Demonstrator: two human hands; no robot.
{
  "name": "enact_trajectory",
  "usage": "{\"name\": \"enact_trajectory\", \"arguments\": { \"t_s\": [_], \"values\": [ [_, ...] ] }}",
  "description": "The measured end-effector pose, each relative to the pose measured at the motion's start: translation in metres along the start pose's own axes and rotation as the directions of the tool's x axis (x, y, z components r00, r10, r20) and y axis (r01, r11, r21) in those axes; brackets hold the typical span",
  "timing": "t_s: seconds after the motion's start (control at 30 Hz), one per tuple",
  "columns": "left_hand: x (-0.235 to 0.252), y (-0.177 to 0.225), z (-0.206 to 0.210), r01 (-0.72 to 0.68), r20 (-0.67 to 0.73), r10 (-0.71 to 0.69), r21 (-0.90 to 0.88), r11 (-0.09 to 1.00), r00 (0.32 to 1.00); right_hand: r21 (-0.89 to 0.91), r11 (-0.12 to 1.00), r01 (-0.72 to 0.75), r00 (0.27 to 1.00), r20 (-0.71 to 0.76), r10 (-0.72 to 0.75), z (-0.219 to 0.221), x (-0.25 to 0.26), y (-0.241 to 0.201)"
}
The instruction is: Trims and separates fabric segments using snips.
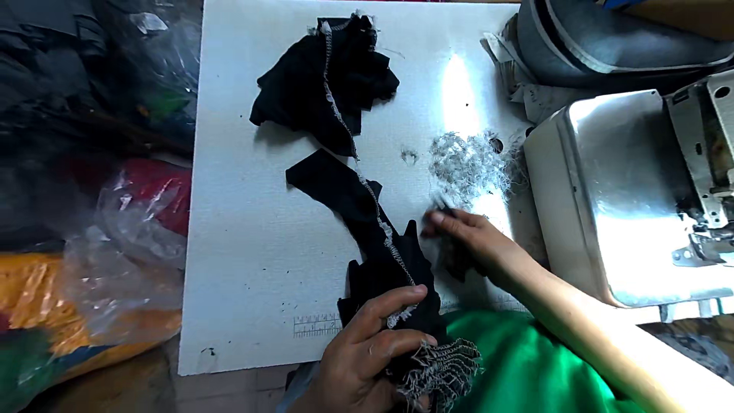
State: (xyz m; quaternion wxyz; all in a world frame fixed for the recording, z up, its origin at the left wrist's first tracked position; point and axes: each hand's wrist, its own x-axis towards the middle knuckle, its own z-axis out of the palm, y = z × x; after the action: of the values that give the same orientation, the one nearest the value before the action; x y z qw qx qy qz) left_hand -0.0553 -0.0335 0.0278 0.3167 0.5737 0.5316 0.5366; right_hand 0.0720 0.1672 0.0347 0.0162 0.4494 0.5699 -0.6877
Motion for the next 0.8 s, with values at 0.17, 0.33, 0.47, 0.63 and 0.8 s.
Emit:
{"name": "enact_trajectory", "arguments": {
  "t_s": [0.17,0.33,0.47,0.63,0.8],
  "values": [
    [-0.001,0.002,0.002,-0.01,0.014,0.01,-0.003,1.0,1.0,-0.208,0.901,0.381,0.901,-0.134,-0.412,-0.005,-0.021,-0.017],
    [0.004,0.001,0.003,-0.026,0.057,0.025,0.016,1.0,0.998,-0.583,0.718,0.381,0.923,0.199,-0.328,0.017,-0.037,-0.045],
    [0.006,0.0,0.002,-0.042,0.083,0.041,0.006,0.999,0.996,-0.699,0.612,0.368,0.928,0.312,-0.202,0.019,-0.025,-0.047],
    [-0.002,0.01,-0.017,0.072,0.046,-0.068,-0.085,0.994,0.997,-0.646,0.569,0.509,0.845,0.248,-0.474,0.013,-0.022,-0.041],
    [-0.003,0.032,-0.068,0.03,-0.028,-0.037,-0.219,0.975,0.999,-0.419,0.748,0.514,0.858,0.235,-0.458,-0.003,-0.031,-0.044]
  ]
}}
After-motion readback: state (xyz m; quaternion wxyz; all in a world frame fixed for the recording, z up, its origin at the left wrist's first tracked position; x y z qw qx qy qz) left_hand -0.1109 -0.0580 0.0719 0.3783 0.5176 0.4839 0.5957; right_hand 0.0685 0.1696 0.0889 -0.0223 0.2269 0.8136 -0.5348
